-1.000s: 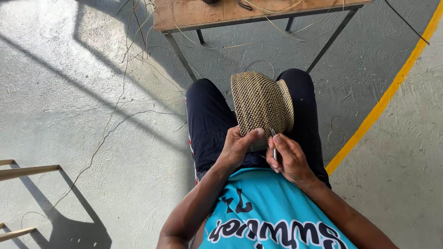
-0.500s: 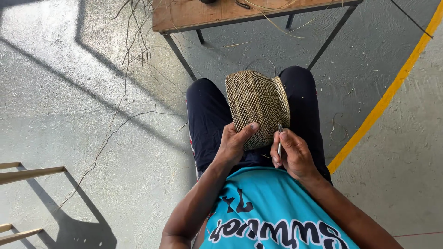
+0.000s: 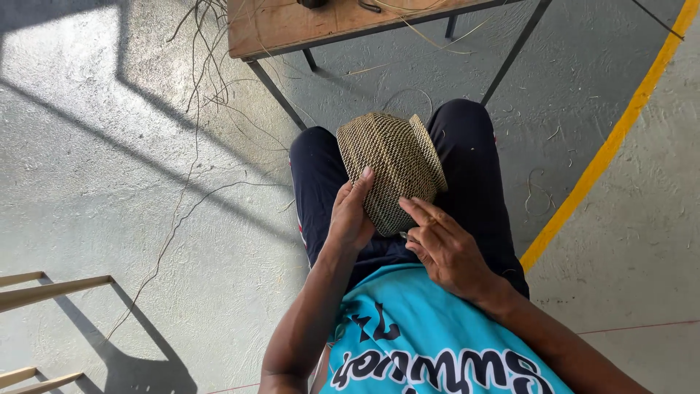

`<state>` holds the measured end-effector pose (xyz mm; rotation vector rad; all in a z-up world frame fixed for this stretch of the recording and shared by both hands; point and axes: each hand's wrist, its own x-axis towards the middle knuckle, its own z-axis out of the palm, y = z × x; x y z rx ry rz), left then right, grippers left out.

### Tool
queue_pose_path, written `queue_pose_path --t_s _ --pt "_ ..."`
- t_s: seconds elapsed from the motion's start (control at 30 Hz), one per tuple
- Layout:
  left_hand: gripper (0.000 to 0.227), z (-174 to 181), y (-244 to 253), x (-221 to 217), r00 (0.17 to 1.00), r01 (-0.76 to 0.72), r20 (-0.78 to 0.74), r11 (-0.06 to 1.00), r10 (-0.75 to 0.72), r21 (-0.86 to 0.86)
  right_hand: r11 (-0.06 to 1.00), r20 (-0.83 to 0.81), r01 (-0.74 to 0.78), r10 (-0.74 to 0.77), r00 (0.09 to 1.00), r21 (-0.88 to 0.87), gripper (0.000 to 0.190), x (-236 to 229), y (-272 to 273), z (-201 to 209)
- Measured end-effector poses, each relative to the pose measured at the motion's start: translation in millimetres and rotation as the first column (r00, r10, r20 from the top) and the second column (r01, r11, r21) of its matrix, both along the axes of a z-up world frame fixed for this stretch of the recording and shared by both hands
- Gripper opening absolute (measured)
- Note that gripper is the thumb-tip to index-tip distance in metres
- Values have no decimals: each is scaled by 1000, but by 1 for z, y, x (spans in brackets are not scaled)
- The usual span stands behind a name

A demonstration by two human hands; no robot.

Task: The recorder is weaving or repairing a basket or hat using natural fibers and a hook needle.

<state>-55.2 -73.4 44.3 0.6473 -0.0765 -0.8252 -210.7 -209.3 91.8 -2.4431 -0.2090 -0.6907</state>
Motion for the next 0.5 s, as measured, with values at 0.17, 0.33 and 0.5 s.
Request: queue_pose_path --t_s 0.17,0.33,0.5 --pt "28 3 3 -2 1000 18 12 1000 -18 -21 995 -5 -64 64 998 -73 17 1 -5 -6" --pt "28 5 5 -3 1000 7 -2 1000 -7 17 993 31 -5 1 1000 122 21 20 -23 1" --pt "28 -12 12 7 999 -19 -31 999 18 -42 981 -36 -26 34 999 192 24 -2 -18 -15"
